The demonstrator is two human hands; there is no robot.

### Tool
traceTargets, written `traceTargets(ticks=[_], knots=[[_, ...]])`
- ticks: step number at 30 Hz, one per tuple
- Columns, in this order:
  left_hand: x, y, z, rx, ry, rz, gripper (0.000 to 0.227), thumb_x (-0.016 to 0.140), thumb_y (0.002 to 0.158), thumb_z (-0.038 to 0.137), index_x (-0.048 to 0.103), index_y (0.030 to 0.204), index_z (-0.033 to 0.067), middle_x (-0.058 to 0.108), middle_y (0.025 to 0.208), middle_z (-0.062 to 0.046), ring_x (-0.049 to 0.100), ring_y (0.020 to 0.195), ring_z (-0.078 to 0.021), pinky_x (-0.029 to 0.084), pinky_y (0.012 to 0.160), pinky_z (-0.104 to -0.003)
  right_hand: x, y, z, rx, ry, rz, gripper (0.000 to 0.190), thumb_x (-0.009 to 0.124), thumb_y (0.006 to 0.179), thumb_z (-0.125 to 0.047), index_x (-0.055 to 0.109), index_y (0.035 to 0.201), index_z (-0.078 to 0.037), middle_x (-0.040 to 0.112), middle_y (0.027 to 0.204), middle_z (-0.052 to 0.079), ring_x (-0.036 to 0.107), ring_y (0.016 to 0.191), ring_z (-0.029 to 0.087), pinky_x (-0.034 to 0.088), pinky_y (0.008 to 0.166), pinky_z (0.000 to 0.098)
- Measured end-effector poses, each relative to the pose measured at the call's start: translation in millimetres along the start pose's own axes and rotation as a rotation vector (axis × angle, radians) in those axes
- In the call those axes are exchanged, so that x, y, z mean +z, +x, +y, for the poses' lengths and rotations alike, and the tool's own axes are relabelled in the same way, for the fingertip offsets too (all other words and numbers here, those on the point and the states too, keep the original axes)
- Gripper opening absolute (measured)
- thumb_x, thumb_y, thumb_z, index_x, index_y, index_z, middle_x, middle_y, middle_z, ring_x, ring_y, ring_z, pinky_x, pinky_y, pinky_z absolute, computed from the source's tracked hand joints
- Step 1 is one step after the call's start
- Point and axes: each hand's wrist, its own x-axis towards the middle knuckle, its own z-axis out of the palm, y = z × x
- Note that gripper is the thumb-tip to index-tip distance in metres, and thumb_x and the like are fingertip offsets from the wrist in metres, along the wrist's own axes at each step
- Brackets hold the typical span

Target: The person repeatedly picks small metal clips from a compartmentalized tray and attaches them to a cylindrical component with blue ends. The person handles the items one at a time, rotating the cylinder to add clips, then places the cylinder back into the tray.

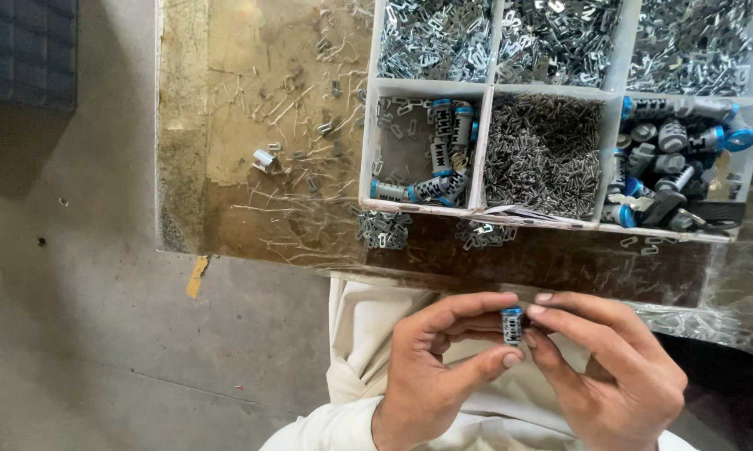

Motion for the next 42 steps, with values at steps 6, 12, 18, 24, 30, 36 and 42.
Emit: traceTargets(ticks=[6,12,18,24,30,36,42], knots=[[1,0,5,-0.015,0.09,0.009,0.048,0.079,0.091,0.002,0.065,0.137,-0.0048,0.075,0.117,-0.011,0.072,0.108,-0.0152,0.059,0.099,-0.029,-8,-6,5,0.198,0.092,-0.004,0.02,0.084,0.077,-0.001,0.077,0.095,-0.002,0.076,0.108,0.014,0.071,0.078,0.011,0.044,0.051,0.017],[0,2,7,0.088,0.267,-0.002,0.047,0.08,0.092,0.003,0.068,0.137,-0.0001,0.078,0.116,-0.012,0.075,0.107,-0.0157,0.061,0.097,-0.029,-6,-3,1,0.13,0.146,-0.068,0.019,0.081,0.077,-0.003,0.075,0.095,-0.002,0.073,0.109,0.014,0.075,0.098,0.016,0.061,0.07,0.0214],[0,3,10,0.138,0.38,0.012,0.047,0.082,0.09,0.006,0.07,0.136,0.0018,0.079,0.115,-0.013,0.075,0.104,-0.0161,0.06,0.093,-0.028,-9,3,-10,-0.053,-0.039,-0.095,0.019,0.078,0.082,-0.006,0.076,0.101,-0.002,0.074,0.108,0.014,0.076,0.099,0.021,0.062,0.086,0.0299],[0,3,17,0.092,0.332,-0.064,0.047,0.075,0.096,0.006,0.065,0.141,0.0021,0.076,0.122,-0.014,0.073,0.111,-0.0169,0.057,0.098,-0.027,-4,4,-15,0.003,-0.093,-0.031,0.024,0.074,0.086,-0.003,0.074,0.11,-0.002,0.073,0.114,0.019,0.074,0.104,0.024,0.061,0.088,0.0308],[-1,0,18,0.212,0.493,-0.056,0.042,0.077,0.095,0.003,0.068,0.136,0.0024,0.076,0.124,-0.015,0.077,0.109,-0.0207,0.061,0.095,-0.029,-4,-5,5,0.123,0.049,-0.047,0.028,0.078,0.084,-0.007,0.076,0.112,-0.002,0.077,0.11,0.016,0.077,0.097,0.019,0.061,0.075,0.0251],[0,-4,11,0.625,0.8,0.043,0.037,0.09,0.083,0.003,0.076,0.117,0.0068,0.08,0.103,-0.007,0.08,0.095,-0.0191,0.063,0.083,-0.027,-15,8,-3,-0.029,0.119,-0.151,0.028,0.08,0.08,-0.016,0.078,0.106,-0.004,0.08,0.103,0.012,0.08,0.095,0.02,0.063,0.082,0.0285],[-9,-15,0,0.385,0.526,0.05,0.033,0.089,0.076,-0.004,0.08,0.107,-0.0002,0.082,0.1,-0.015,0.082,0.091,-0.022,0.064,0.081,-0.029,-54,64,-4,-0.43,-0.585,0.18,0.031,0.078,0.097,-0.018,0.078,0.12,0.003,0.074,0.119,0.021,0.068,0.116,0.032,0.053,0.099,0.0406]])
